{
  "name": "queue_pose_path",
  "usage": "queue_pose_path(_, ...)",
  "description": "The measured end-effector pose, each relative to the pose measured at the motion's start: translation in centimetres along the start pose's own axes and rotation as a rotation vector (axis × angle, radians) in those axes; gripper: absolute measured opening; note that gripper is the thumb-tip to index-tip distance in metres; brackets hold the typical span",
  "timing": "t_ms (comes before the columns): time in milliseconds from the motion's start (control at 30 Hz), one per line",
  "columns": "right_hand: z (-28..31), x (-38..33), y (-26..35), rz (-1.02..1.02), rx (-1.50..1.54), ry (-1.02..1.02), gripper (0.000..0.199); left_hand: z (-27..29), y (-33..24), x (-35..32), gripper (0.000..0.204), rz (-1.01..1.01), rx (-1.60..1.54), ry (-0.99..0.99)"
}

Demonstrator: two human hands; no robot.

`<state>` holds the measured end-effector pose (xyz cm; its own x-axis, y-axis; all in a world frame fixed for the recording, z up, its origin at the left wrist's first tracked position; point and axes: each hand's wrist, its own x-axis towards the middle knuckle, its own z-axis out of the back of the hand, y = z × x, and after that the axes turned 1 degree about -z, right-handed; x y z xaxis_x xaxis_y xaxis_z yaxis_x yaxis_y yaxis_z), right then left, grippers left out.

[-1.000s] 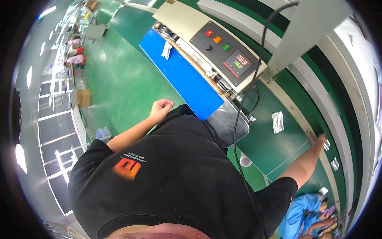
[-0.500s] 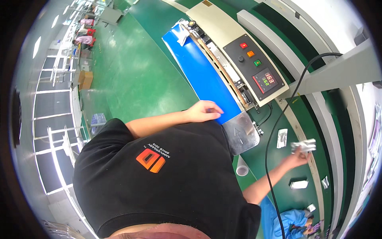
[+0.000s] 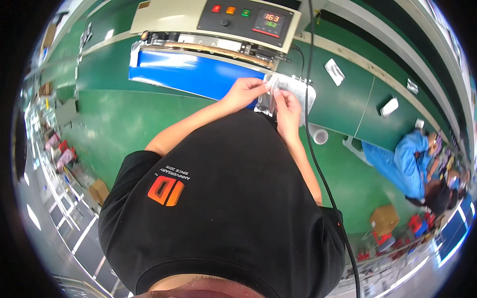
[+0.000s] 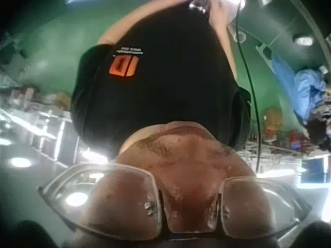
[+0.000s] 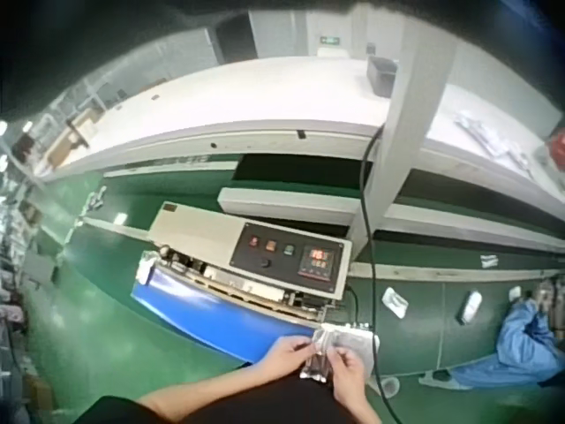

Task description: The recorder is sealing small packets using a heat-sealing machine on an assembly line.

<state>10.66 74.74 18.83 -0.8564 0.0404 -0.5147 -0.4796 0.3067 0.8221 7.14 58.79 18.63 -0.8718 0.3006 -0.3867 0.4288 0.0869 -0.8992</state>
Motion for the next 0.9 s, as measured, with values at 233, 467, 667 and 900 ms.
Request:
queue_pose_path(233,-1.9,0.3,-0.2,-0.074,0.252,-0.162,0.012,0.9,-0.5,0.0,0.021,0.199,-0.321,-0.060)
queue_pose_path(467,-1.6,1.1,-0.3,-0.118,0.248,-0.141,0.014,0.7,-0.4,1.3,0.019,0.283,-0.273,-0.138)
queue_pose_path(667,-2.3,2.5,-0.7,-0.146,0.243,-0.216,0.014,1.0,-0.7,2.2,0.020,0.295,-0.296,-0.180)
queue_pose_path(900,-3.1,3.2,-0.6,-0.145,0.235,-0.183,0.014,1.9,-0.5,2.6,0.019,0.293,-0.294,-0.225)
